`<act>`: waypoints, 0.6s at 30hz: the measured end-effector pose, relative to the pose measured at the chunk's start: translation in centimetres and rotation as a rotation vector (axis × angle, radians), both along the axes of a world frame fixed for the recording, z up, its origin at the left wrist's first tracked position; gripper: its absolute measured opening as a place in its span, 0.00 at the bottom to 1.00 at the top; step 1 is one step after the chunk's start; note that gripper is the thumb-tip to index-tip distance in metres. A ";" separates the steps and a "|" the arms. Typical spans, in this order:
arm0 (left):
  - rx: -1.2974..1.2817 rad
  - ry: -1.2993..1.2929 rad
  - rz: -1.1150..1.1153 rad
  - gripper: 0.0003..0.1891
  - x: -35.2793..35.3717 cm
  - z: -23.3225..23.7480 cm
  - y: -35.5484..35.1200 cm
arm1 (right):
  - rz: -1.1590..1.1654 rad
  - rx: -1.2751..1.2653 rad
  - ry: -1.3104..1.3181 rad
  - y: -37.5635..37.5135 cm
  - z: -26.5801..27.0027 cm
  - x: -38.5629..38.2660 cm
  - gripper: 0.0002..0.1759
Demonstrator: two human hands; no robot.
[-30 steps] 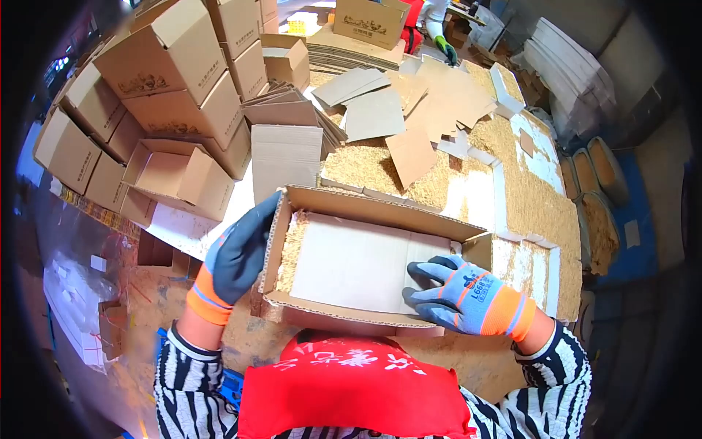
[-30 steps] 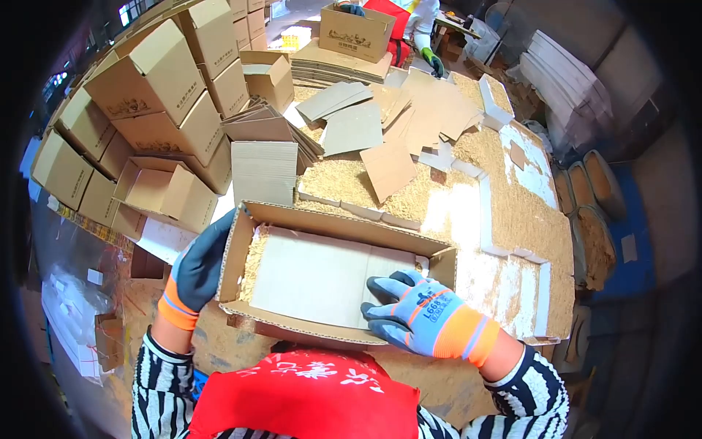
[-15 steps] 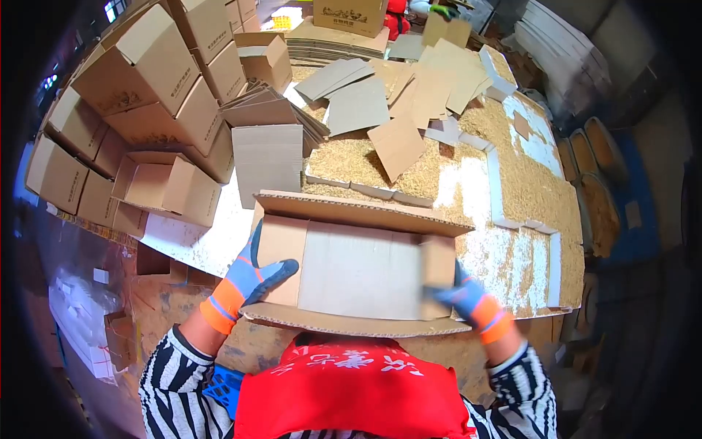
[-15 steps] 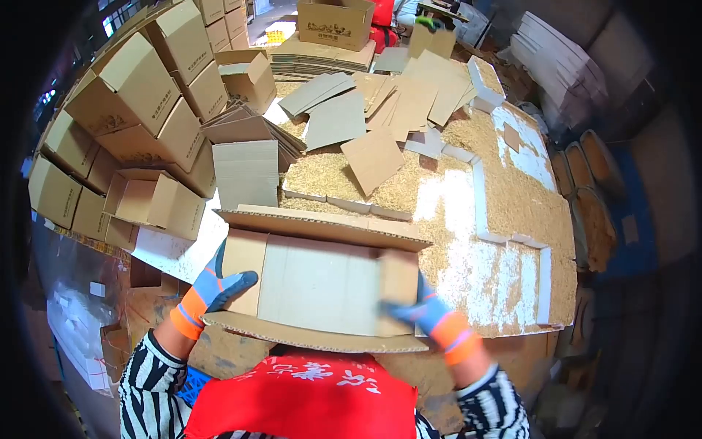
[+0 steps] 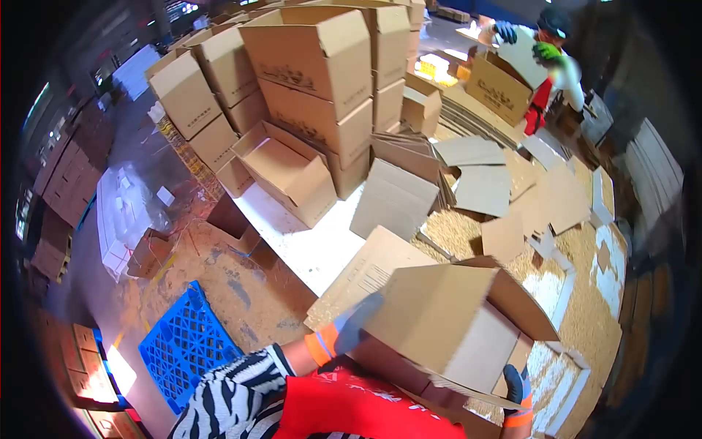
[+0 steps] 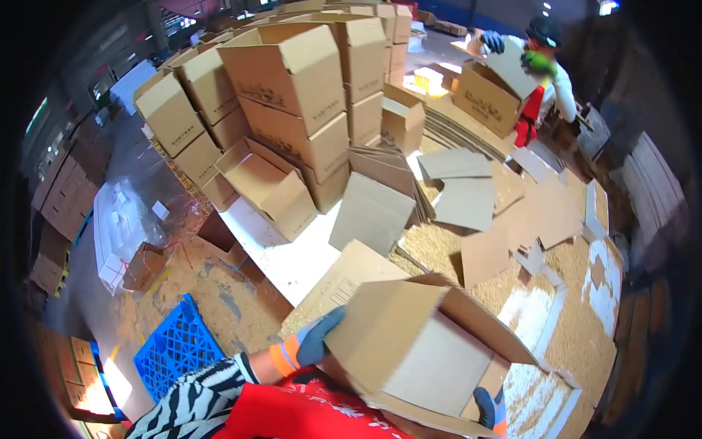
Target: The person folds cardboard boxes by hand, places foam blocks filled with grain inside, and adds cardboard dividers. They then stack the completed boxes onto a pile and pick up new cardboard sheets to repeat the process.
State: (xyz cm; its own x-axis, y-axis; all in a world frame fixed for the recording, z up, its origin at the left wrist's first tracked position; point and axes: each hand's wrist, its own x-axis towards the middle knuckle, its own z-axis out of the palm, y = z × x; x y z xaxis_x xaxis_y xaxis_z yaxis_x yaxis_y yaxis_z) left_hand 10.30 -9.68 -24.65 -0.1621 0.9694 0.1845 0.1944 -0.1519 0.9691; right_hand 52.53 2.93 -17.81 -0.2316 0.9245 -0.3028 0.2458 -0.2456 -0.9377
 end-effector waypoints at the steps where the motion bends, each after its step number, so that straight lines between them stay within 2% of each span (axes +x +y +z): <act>1: 0.103 0.249 0.052 0.23 0.4 4.5 -0.1 | -0.004 0.014 0.060 -0.3 0.5 -0.5 0.31; 2: 0.011 -0.007 -0.033 0.25 -0.2 6.8 0.0 | -0.006 0.033 0.119 -0.8 1.6 -1.6 0.31; 5: -0.047 -0.356 0.005 0.24 -5.7 10.3 0.9 | -0.072 0.125 0.279 -2.2 4.1 -9.3 0.28; 7: 0.157 -0.572 0.049 0.23 -11.5 12.3 0.5 | -0.085 0.152 0.363 -2.9 6.3 -16.3 0.25; 9: 0.197 -0.260 0.152 0.21 -19.0 17.2 1.4 | 0.034 0.119 0.426 -2.2 7.6 -23.1 0.22; 11: 0.300 -0.163 0.236 0.20 -25.4 20.8 1.6 | 0.003 0.118 0.506 -0.5 4.1 -30.3 0.19; 13: 0.157 -0.510 0.171 0.18 -32.5 22.3 3.0 | -0.024 0.094 0.567 0.3 1.7 -38.1 0.33; 15: 0.205 -0.560 0.153 0.17 -38.3 20.7 4.4 | -0.075 0.343 0.649 0.5 1.3 -45.9 0.26; 17: 0.107 -0.556 0.179 0.18 -42.7 19.3 5.1 | -0.018 0.356 0.658 0.2 1.6 -50.2 0.31; 18: 0.082 -0.498 0.193 0.18 -44.2 18.0 5.3 | -0.050 0.331 0.656 0.1 1.0 -51.3 0.29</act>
State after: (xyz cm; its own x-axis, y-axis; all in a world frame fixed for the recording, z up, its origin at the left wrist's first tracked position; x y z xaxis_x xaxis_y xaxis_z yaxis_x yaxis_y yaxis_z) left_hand -33.94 -4.39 -6.66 -0.4230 0.8990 0.1135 -0.2533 -0.2376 0.9378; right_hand 1.26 2.99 -16.85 -0.2248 0.9576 0.1803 -0.3952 0.0795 -0.9151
